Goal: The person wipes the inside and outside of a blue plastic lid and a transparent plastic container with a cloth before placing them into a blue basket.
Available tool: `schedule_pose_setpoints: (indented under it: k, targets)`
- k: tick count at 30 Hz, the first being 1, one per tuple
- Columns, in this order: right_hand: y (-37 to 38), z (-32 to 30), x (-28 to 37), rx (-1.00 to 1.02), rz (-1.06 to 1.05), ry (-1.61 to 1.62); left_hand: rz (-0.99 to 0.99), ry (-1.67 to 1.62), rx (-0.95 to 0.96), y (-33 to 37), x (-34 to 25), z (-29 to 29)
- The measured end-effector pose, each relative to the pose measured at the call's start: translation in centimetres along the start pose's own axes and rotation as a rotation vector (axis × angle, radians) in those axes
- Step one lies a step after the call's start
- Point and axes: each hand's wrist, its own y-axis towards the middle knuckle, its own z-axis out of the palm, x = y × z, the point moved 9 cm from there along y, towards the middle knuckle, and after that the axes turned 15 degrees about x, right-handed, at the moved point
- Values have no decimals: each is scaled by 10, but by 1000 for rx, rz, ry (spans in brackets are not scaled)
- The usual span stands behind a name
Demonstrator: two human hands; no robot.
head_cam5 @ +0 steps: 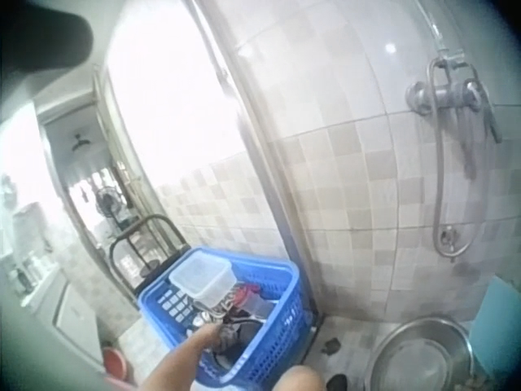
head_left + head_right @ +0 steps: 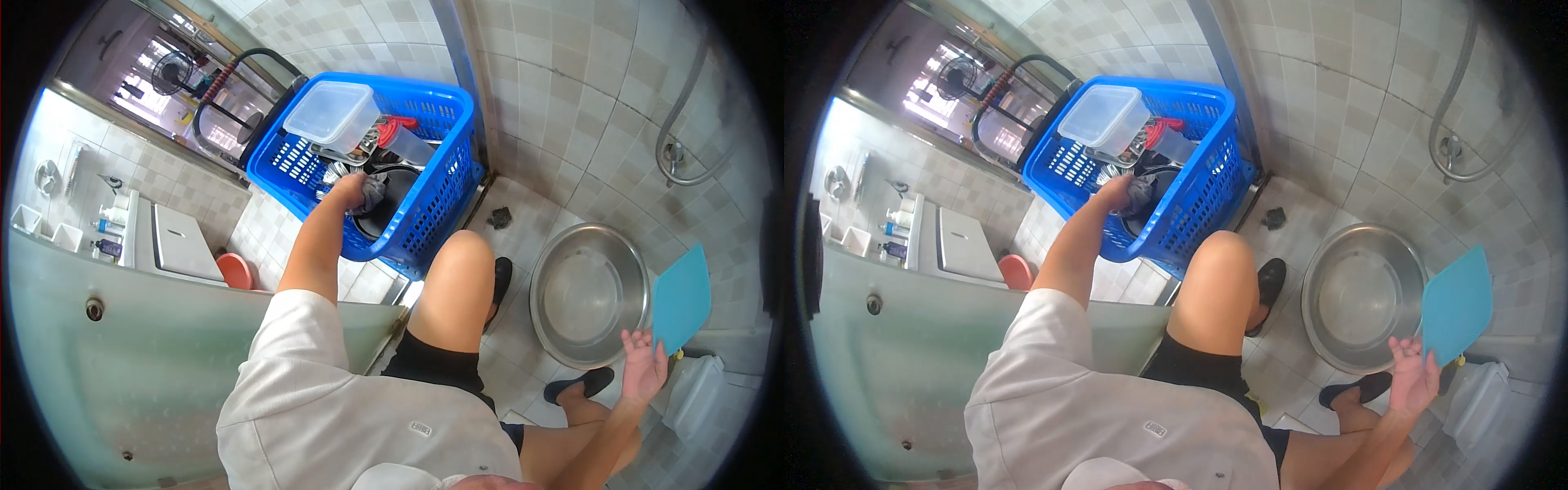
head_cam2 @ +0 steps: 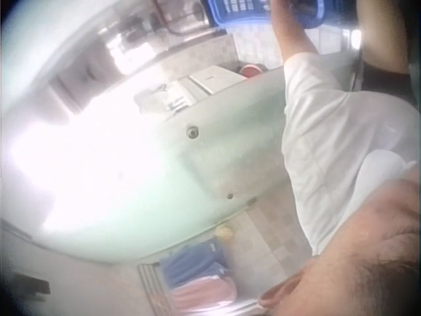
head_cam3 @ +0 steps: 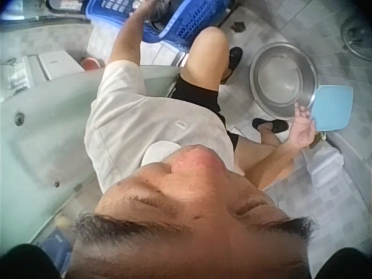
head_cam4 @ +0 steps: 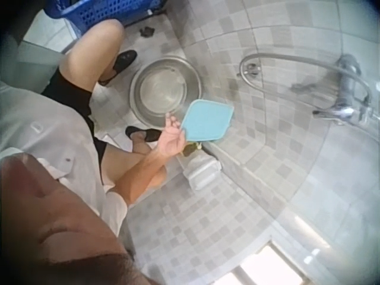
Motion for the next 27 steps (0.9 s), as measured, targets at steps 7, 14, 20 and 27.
schedule_pose_setpoints:
  k: [7,14,20,27]
  targets:
    - [13,14,-2,45,-11,29,-153,113,537,-7,38,-22]
    - [10,4,1,8,-3,13,286,-1169,126,-48,-9,-196]
    - [-6,-11,8,-140,27,-177,879,-1563,-62,-86,-146,-262]
    - [16,16,-22,-211,177,-504,854,-1909,62,-130,-308,-132]
